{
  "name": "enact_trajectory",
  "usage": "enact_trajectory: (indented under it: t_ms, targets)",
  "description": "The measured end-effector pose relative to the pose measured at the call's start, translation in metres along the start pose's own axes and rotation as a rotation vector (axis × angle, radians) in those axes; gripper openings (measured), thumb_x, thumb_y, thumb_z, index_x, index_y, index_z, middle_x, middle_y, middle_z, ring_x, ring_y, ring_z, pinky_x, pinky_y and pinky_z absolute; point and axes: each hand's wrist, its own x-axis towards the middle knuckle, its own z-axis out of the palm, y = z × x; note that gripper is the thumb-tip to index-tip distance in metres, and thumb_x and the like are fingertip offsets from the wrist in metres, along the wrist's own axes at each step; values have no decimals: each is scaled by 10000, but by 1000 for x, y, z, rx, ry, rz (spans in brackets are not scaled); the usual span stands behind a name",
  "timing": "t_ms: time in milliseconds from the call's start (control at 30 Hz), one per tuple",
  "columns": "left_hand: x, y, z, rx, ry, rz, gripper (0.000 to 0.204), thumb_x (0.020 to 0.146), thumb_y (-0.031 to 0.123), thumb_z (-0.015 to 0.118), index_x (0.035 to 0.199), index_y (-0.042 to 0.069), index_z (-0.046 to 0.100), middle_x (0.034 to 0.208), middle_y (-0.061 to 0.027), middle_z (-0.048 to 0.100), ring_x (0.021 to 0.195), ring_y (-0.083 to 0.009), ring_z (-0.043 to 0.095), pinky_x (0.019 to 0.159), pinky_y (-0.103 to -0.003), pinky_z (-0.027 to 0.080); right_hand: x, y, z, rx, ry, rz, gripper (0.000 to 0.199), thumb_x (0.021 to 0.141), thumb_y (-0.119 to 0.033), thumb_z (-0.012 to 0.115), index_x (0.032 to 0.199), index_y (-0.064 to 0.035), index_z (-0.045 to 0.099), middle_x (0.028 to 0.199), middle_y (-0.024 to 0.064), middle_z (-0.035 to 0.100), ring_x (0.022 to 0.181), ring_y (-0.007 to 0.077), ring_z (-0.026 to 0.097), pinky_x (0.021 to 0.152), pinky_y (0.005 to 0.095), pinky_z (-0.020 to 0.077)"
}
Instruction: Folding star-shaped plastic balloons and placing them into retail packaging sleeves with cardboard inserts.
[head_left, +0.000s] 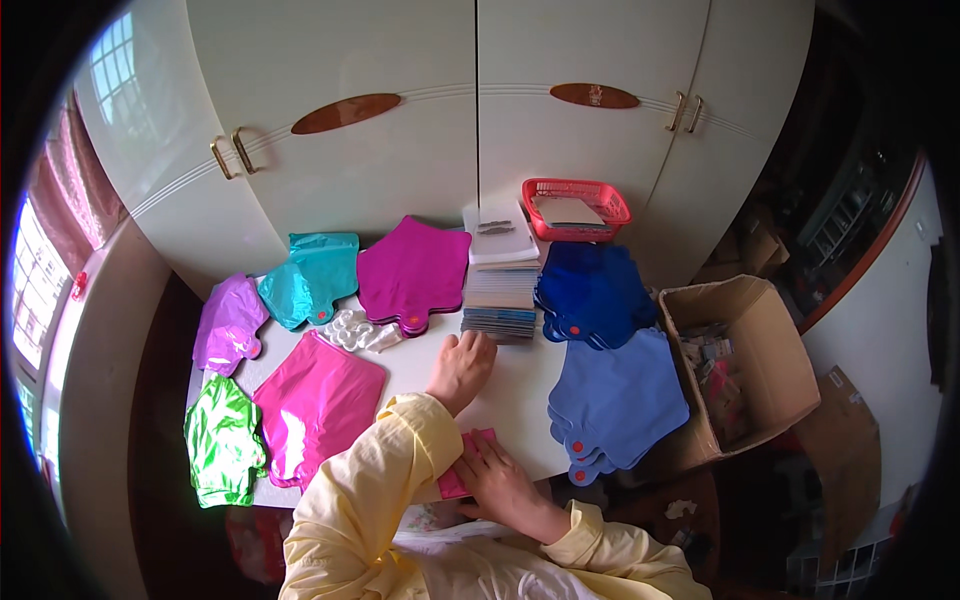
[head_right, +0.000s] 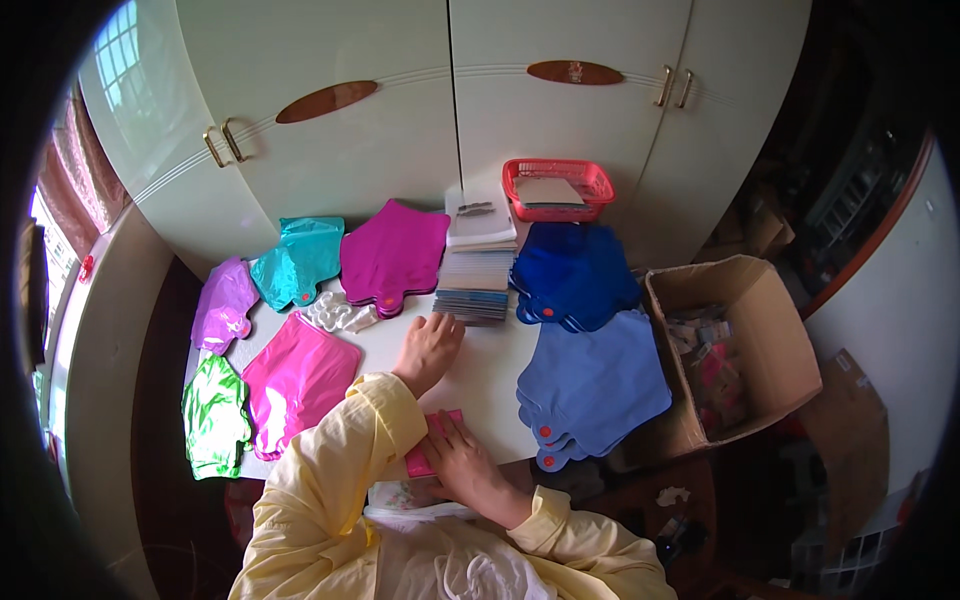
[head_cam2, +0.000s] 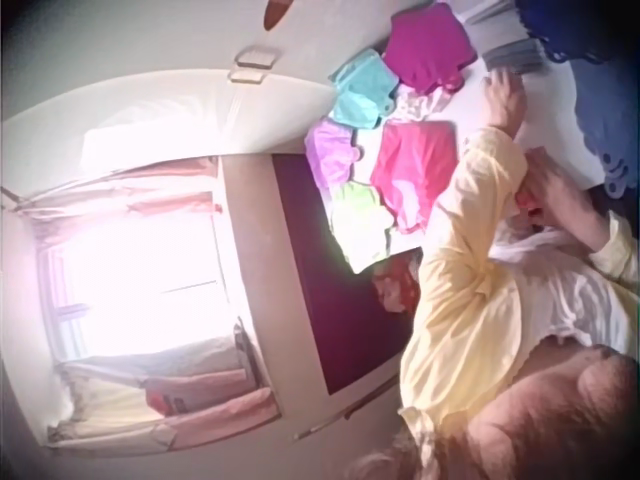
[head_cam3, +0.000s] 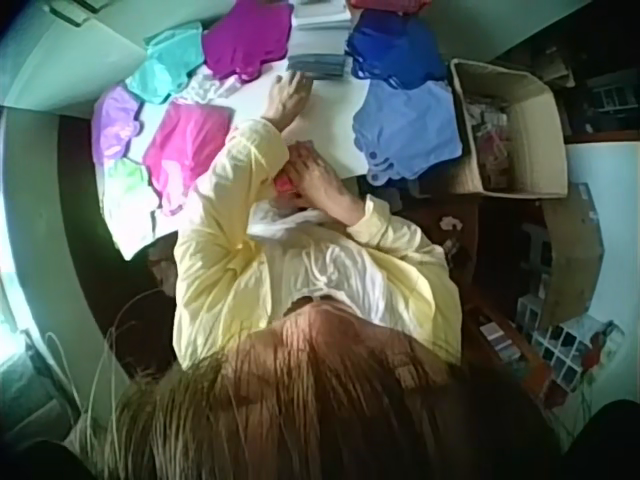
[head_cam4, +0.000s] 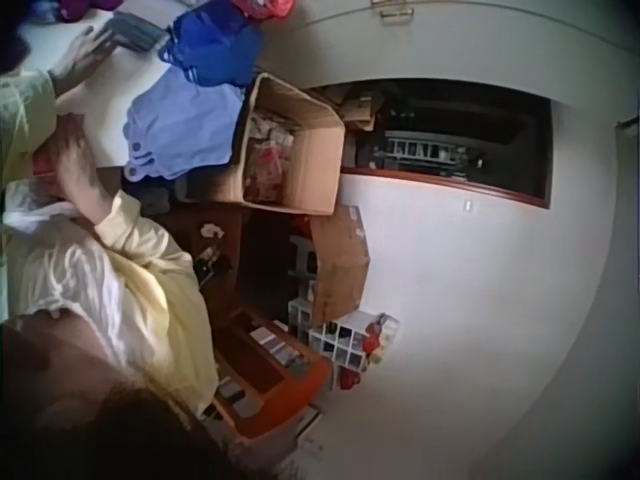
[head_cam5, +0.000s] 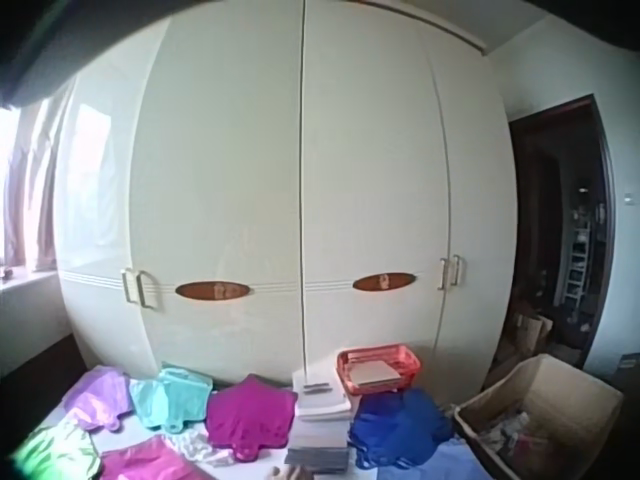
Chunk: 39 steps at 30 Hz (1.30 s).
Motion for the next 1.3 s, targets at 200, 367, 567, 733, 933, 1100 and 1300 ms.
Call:
enact_trajectory:
  t_ms: [200, 367, 567, 733, 933, 1100, 1300]
  targets:
    - [13, -5, 16, -16, 72, 108, 36, 770, 138, 554, 781, 115, 579, 791, -23, 571, 827, -183, 529, 695, -320, 395, -12, -11, 3, -108, 90, 22, 478, 798, -143, 530, 1244, 24, 491, 1253, 204, 511, 1196, 392, 469, 994, 428, 417]
    - [-1, -4, -1, -229, -85, 83, 95, 819, 135, 508, 876, 101, 577, 902, -98, 611, 945, -244, 566, 784, -371, 418, -17, -10, -5, -139, 70, -5, 463, 814, -106, 480, 1258, 26, 484, 1252, 205, 518, 1155, 386, 505, 964, 420, 444]
    - [-26, -4, -21, -253, -260, 89, 249, 875, 132, 443, 1100, 67, 529, 1306, -291, 448, 1305, -437, 356, 1021, -503, 346, -13, -14, -14, -188, 38, -22, 455, 820, -120, 479, 1249, 29, 498, 1257, 207, 528, 1138, 380, 526, 952, 412, 455]
    - [-53, -5, -49, -235, -172, 111, 215, 864, 148, 475, 1055, 95, 557, 1208, -218, 522, 1254, -381, 426, 959, -491, 400, -26, -1, -47, -33, -9, -9, 342, 786, -113, 535, 1114, -46, 608, 942, 150, 660, 862, 281, 657, 723, 379, 532]
    - [-138, -1, -109, -192, -157, 167, 192, 739, 168, 586, 927, 159, 623, 971, 2, 568, 971, -172, 527, 814, -380, 435, -5, 18, -112, 619, 3, 317, 205, 831, -160, 610, 941, 12, 625, 718, 198, 644, 645, 324, 650, 565, 390, 488]
    - [-174, 18, -117, -197, -7, 73, 176, 674, 142, 616, 850, 138, 606, 933, 0, 577, 877, -171, 558, 728, -344, 442, 48, 55, -44, 936, -141, 459, 224, 797, -149, 646, 921, 37, 632, 796, 158, 666, 732, 220, 640, 666, 348, 484]
    - [-213, 38, -107, -237, 76, 16, 269, 705, 145, 580, 973, 131, 590, 983, -26, 566, 910, -162, 565, 746, -315, 440, 65, 57, -4, 1110, -350, 616, 251, 776, -102, 652, 989, 29, 624, 906, 116, 654, 807, 174, 614, 731, 325, 483]
